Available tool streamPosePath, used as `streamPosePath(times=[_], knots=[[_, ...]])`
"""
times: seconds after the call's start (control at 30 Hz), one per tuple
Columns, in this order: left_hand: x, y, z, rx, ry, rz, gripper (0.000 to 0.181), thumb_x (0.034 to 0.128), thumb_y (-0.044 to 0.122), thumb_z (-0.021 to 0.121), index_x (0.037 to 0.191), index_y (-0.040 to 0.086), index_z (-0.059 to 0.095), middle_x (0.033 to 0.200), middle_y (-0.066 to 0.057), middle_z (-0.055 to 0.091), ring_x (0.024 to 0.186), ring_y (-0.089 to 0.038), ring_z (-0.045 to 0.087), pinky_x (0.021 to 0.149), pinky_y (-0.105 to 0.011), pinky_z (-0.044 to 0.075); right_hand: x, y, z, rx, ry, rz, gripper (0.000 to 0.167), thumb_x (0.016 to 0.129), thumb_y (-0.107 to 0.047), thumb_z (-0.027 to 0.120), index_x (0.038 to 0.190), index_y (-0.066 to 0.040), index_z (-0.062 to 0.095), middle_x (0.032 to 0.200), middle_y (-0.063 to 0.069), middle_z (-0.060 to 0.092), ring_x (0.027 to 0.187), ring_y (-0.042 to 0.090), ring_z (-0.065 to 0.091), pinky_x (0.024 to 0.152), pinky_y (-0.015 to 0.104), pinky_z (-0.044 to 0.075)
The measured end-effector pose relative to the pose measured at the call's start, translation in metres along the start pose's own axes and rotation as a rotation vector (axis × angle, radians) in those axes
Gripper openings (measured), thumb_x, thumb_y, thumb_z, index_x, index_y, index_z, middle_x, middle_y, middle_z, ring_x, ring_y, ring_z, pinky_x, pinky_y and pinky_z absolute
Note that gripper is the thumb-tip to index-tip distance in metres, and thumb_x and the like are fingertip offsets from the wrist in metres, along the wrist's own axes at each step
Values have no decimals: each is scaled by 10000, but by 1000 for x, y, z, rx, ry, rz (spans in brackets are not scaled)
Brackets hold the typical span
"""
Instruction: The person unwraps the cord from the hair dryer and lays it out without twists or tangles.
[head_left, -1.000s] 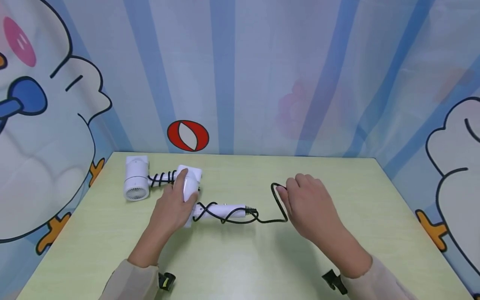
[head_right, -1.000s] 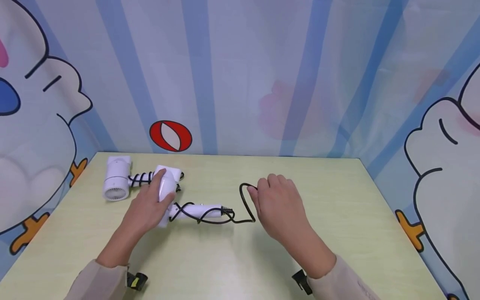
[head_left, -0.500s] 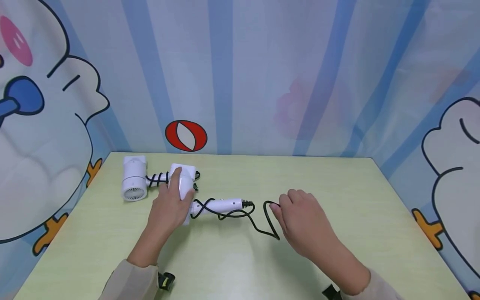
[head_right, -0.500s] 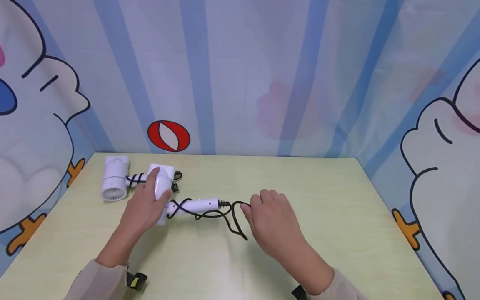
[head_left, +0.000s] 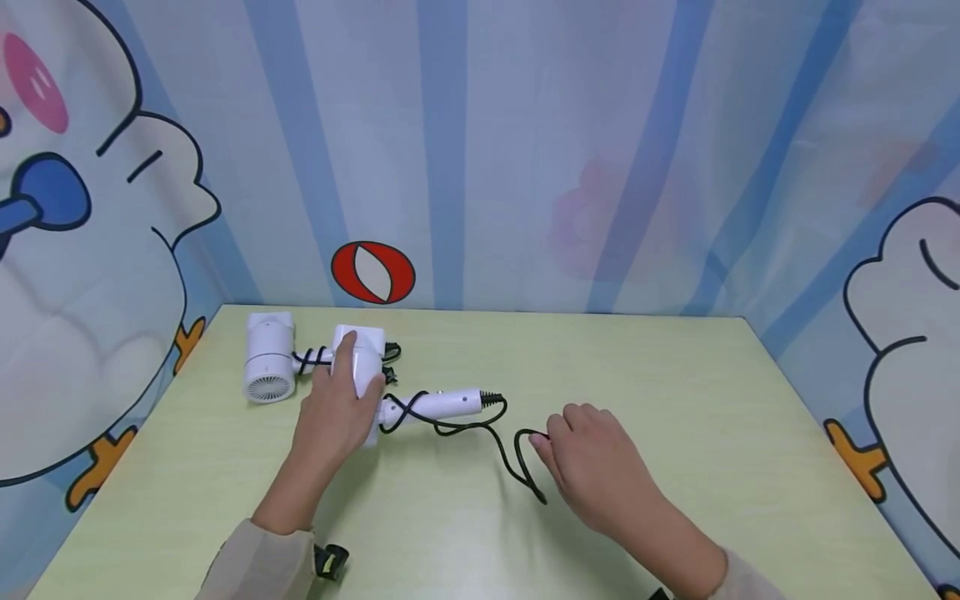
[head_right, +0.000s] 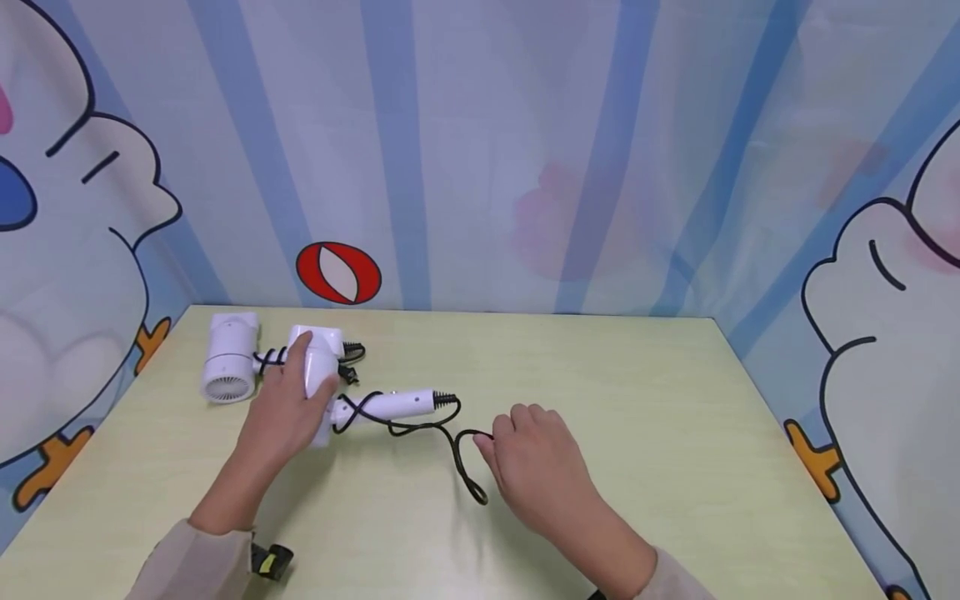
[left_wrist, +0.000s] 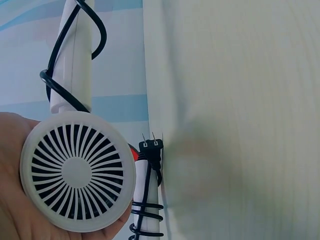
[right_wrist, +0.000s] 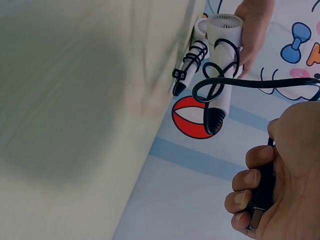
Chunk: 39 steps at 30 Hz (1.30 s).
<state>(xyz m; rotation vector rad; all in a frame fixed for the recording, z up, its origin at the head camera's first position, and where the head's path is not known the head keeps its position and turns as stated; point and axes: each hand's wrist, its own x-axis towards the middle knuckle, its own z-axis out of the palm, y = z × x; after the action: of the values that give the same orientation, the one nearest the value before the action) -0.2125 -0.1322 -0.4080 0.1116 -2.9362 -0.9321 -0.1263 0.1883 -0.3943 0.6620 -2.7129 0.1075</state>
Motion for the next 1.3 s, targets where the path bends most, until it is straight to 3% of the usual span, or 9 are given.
streamPosePath(times=[0.37,0.5,0.73,0.9,1.1,1.17,1.3], knots=[[-2,0,-3,3,-6,-11,775,1027,430,498,1642,235,67,1238,-302,454,845,-414,588,637,-444,505,0,6,9,-34,2,-70,281,1030,-236,538,790,-139,429,686,-34,302,619,145,282,592,277,266],[-3,-1,-4,0,-14,-14,777,1027,430,500,1641,235,67,1257,-308,447,854,-422,587,645,-455,508,-4,13,11,-4,-53,-71,198,1007,-126,548,845,-165,441,732,-46,288,644,140,267,626,287,243],[-2,-3,-6,-4,-16,-10,774,1025,445,491,1641,238,70,1256,-311,444,841,-420,585,633,-448,486,-14,36,13,4,-128,-46,225,971,23,574,901,-178,501,784,-50,285,698,149,271,739,361,287],[-3,-4,-6,-8,-25,-17,773,1025,443,486,1641,230,69,1283,-312,440,877,-429,583,659,-455,498,-19,54,17,-12,-88,-62,150,964,-9,637,968,-157,610,810,-46,347,737,147,316,783,406,359],[-3,-5,-7,-17,-32,-22,774,1026,447,482,1641,223,69,1308,-318,435,913,-429,587,682,-463,516,-23,74,18,-12,-15,-94,193,905,56,674,961,-129,659,789,-25,349,715,153,278,681,327,283],[-3,-6,-8,-18,-34,-22,775,1027,451,481,1641,222,68,1322,-321,434,928,-430,589,694,-471,522,-24,79,17,2,-32,-77,181,906,49,683,975,-118,679,774,-33,405,698,134,331,649,296,315],[-4,-7,-8,-21,-41,-29,778,1028,458,480,1641,223,64,1355,-325,424,968,-439,583,721,-494,528,-25,88,18,36,-84,-4,144,908,-3,719,1027,-84,719,837,-5,612,760,154,568,666,287,493]])
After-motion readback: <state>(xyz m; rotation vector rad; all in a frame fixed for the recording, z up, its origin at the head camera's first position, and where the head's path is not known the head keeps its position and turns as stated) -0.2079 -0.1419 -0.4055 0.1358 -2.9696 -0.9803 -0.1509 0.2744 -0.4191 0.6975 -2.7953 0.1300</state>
